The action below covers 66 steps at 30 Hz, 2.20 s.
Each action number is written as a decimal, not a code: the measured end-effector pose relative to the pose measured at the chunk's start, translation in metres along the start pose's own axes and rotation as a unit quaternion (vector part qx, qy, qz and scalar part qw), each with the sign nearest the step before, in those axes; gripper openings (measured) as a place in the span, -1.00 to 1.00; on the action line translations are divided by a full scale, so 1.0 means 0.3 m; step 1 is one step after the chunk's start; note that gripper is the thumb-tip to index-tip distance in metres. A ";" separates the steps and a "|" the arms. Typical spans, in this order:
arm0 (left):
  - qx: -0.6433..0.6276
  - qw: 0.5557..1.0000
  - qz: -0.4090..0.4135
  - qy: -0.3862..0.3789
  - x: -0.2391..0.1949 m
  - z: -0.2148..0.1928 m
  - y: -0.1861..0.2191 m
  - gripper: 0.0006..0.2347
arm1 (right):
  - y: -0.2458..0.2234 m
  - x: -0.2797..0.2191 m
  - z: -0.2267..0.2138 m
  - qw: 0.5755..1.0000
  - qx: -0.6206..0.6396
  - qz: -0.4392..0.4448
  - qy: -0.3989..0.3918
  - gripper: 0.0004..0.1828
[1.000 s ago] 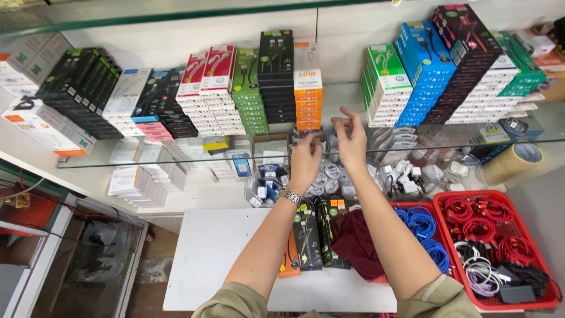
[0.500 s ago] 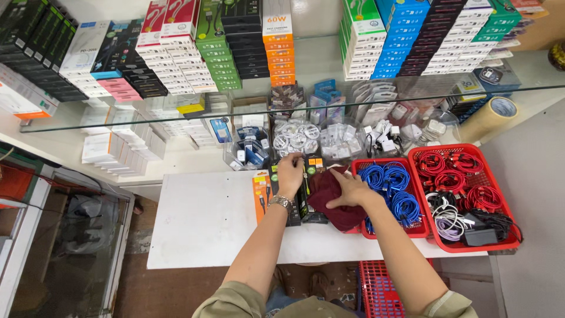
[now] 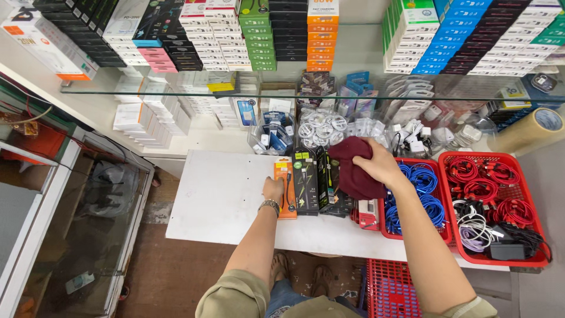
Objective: The person wipes the surfaces of various product boxes with a maroon cloth and places them on a glass shelf. The person handles orange, white, black, green, and blue boxes one at a time, wiping each before stacking them on the shelf.
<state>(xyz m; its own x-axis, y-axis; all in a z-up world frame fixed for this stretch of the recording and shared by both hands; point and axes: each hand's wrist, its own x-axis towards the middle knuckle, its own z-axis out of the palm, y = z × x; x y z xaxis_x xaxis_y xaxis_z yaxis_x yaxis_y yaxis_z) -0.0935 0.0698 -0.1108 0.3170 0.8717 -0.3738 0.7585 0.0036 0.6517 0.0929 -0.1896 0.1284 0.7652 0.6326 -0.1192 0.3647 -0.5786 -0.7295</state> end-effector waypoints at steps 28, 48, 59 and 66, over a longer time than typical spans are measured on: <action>-0.321 0.873 0.326 -0.170 -0.410 -0.493 0.327 -0.54 | -0.353 0.113 0.405 0.828 0.554 0.013 0.089 -0.25; -0.673 0.702 0.143 -0.186 -0.257 -0.649 0.324 -0.70 | -0.460 -0.077 0.564 0.935 0.314 -0.159 0.043 -0.26; -0.688 0.716 0.096 -0.070 -0.151 -0.622 0.201 -0.68 | -0.520 -0.092 0.586 0.962 0.170 -0.212 -0.010 -0.27; -0.617 0.773 0.088 -0.120 -0.226 -0.733 0.184 -0.61 | -0.509 -0.041 0.531 0.915 0.386 -0.113 0.009 -0.35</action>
<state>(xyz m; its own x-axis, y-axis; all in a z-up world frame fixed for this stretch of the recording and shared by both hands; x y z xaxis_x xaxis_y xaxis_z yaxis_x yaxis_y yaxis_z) -0.1982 0.1186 0.0956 0.5625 0.7963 -0.2226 -0.3812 0.4887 0.7848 -0.0569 -0.0270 0.1340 0.7279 0.6783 0.1007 0.0370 0.1079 -0.9935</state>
